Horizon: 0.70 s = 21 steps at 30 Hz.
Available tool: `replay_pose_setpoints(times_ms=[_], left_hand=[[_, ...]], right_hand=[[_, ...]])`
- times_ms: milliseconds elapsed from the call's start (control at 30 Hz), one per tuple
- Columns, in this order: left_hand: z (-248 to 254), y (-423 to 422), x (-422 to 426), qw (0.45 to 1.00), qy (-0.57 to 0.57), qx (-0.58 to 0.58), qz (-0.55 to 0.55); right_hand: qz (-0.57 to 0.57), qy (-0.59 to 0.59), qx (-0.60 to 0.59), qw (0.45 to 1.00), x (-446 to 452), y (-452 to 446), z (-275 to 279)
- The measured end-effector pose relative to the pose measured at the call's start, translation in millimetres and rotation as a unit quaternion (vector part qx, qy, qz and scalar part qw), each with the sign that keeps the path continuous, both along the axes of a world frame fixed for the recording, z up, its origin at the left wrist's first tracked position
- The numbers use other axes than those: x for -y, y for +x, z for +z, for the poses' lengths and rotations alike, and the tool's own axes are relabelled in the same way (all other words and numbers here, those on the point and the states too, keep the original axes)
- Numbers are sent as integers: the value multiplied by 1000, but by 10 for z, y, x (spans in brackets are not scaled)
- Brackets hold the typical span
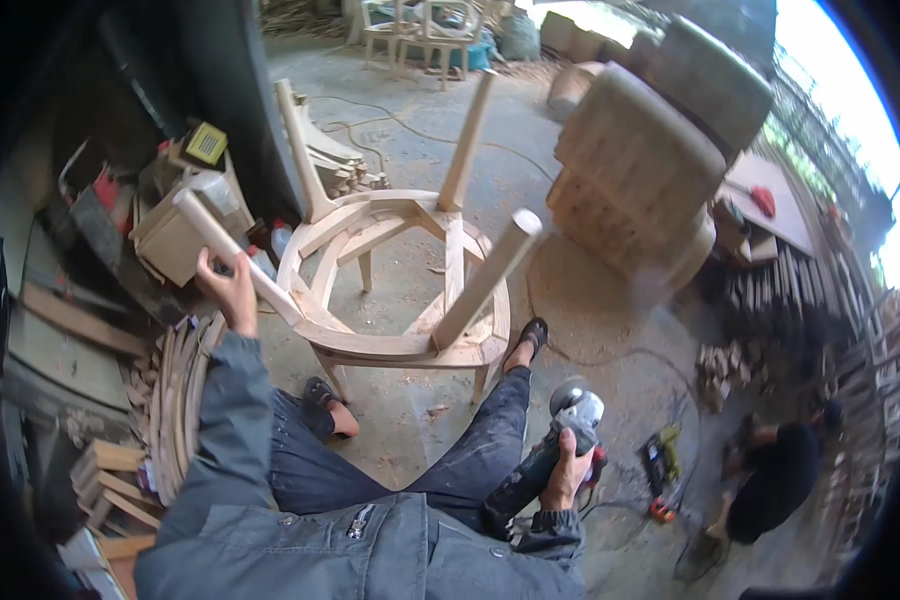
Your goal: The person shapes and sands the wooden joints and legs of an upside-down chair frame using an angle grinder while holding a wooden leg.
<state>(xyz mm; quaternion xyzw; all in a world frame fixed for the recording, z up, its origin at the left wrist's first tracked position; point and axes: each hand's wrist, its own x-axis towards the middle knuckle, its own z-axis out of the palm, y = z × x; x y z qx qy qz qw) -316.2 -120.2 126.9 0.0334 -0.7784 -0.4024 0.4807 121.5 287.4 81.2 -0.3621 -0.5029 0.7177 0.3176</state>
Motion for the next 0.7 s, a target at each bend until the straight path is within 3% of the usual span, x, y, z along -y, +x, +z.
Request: replay_pose_setpoints(times_ms=[33, 67, 100, 133, 167, 200, 233, 300, 333, 400, 467, 500, 567, 633, 700], left_hand=[[312, 430, -496, 993, 35, -60, -94], [342, 710, -953, 958, 73, -90, -263], [263, 849, -1314, 872, 143, 1, -468], [323, 972, -1716, 891, -47, -38, -451], [378, 1021, -2068, 872, -124, -54, -471], [342, 1049, -2419, 850, -91, -27, -518], [306, 1089, -2723, 862, -95, 53, -496], [263, 1161, -3166, 775, 62, 134, -614], [201, 1137, -3269, 799, -24, 207, -563], [101, 1232, -3328, 807, 30, 186, -560], [84, 1313, -3186, 694, 107, 178, -690], [49, 1344, -3096, 689, 63, 149, -706], [123, 1607, -2761, 567, 139, 261, -769], [167, 1697, -2383, 574, 5, 242, -782], [351, 1870, -1950, 511, -27, 296, -806]], right_hand=[[-13, -6, 0, 1000, -20, 18, -62], [-10, -15, 15, 1000, -88, 65, -173], [-22, -18, 19, 999, -73, 62, -119], [-29, -16, 21, 999, -64, 75, -65], [-18, -17, 12, 1000, -100, 102, -89], [-13, -16, 5, 1000, -110, 128, -68], [-11, -16, -3, 1000, -108, 158, -40], [-12, -22, -27, 999, -128, 257, -6], [-22, -35, -45, 998, -133, 316, -27], [-41, -32, -40, 998, -136, 434, -38], [-52, -27, -32, 998, -120, 485, -34], [-51, -46, -42, 997, -147, 503, -97], [-47, -46, -55, 996, -131, 515, -99], [-28, -55, -78, 995, -148, 544, -186], [-25, -72, -87, 993, -133, 580, -229]])
